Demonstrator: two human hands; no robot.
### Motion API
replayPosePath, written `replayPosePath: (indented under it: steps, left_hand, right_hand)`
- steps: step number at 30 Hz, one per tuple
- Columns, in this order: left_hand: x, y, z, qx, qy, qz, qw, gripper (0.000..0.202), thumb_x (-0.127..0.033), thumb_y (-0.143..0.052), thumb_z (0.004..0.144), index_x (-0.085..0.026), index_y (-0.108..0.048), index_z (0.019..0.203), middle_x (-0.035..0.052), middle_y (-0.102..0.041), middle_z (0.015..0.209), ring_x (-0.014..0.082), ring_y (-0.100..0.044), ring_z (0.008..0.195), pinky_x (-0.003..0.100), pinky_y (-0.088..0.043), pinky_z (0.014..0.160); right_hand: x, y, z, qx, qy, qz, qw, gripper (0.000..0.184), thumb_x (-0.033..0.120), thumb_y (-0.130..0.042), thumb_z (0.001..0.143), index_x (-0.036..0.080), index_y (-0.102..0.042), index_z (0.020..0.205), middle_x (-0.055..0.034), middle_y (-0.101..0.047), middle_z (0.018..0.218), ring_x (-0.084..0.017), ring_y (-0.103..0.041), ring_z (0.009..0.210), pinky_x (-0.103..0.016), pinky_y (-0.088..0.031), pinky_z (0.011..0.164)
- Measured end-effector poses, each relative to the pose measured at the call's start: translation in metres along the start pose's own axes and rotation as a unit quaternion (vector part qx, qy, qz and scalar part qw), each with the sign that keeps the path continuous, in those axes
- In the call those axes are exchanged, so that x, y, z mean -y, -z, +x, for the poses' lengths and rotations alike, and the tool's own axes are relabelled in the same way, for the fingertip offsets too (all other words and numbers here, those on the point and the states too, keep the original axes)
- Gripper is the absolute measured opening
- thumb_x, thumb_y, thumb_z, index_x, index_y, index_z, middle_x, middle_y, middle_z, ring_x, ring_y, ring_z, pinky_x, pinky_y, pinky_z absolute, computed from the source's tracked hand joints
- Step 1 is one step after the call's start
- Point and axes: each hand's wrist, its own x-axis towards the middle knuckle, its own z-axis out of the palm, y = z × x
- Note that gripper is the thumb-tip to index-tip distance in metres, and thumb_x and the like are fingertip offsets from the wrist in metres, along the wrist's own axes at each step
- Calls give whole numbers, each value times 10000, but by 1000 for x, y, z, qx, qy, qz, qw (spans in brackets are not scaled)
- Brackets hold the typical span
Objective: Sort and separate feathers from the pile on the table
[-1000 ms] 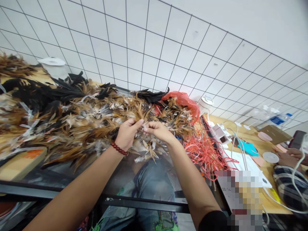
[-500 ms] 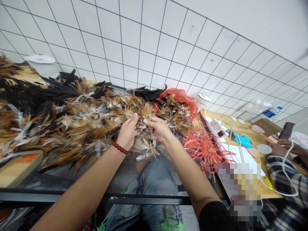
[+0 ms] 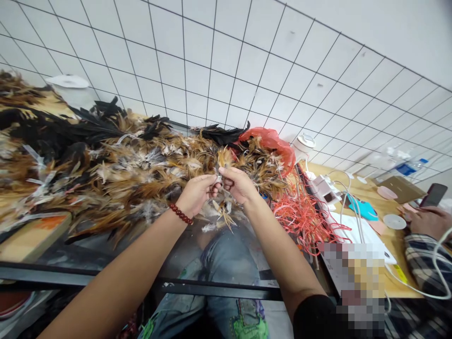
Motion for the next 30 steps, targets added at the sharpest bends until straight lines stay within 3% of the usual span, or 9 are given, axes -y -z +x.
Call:
replayPosePath:
  steps: [7, 16, 22, 25, 30]
  left_hand:
    - [2, -3, -2, 28, 20, -10, 999, 283, -342, -782, 661, -103, -685, 775, 64, -650, 714, 120, -563, 595, 248, -453, 563]
    - [8, -5, -2, -2, -28, -37, 999, 195, -218, -795, 619, -92, -684, 718, 44, -644, 660, 109, -573, 609, 240, -456, 615]
    - [12, -5, 0, -7, 0, -107, 994, 114, -132, -734, 664, -115, -670, 757, 41, -658, 728, 124, -616, 705, 259, -498, 714]
    - [14, -2, 3, -7, 27, -112, 993, 58, -165, -690, 721, -140, -664, 766, 54, -665, 785, 147, -630, 769, 294, -514, 764]
    - [10, 1, 5, 18, 63, -65, 996, 157, -285, -626, 822, -178, -654, 711, 52, -607, 706, 164, -571, 679, 308, -494, 666]
  right_hand:
    - [8, 4, -1, -32, 66, -11, 997, 495, 412, -855, 477, 200, -426, 603, 113, -328, 473, -25, -207, 424, -208, -147, 430]
    - [-1, 2, 2, -17, 98, -37, 994, 424, 415, -808, 531, 188, -451, 563, 99, -364, 484, -40, -272, 466, -217, -229, 479]
    - [-3, -3, 2, -29, 76, -48, 996, 399, 410, -817, 512, 180, -498, 585, 76, -491, 529, -59, -415, 511, -206, -328, 505]
    - [-3, -4, 3, -42, 69, -46, 996, 402, 398, -826, 526, 182, -489, 572, 70, -513, 524, -67, -452, 510, -202, -356, 494]
    - [-1, -6, 0, -36, 51, -33, 998, 343, 383, -824, 614, 190, -541, 642, 45, -558, 556, -93, -505, 503, -211, -406, 456]
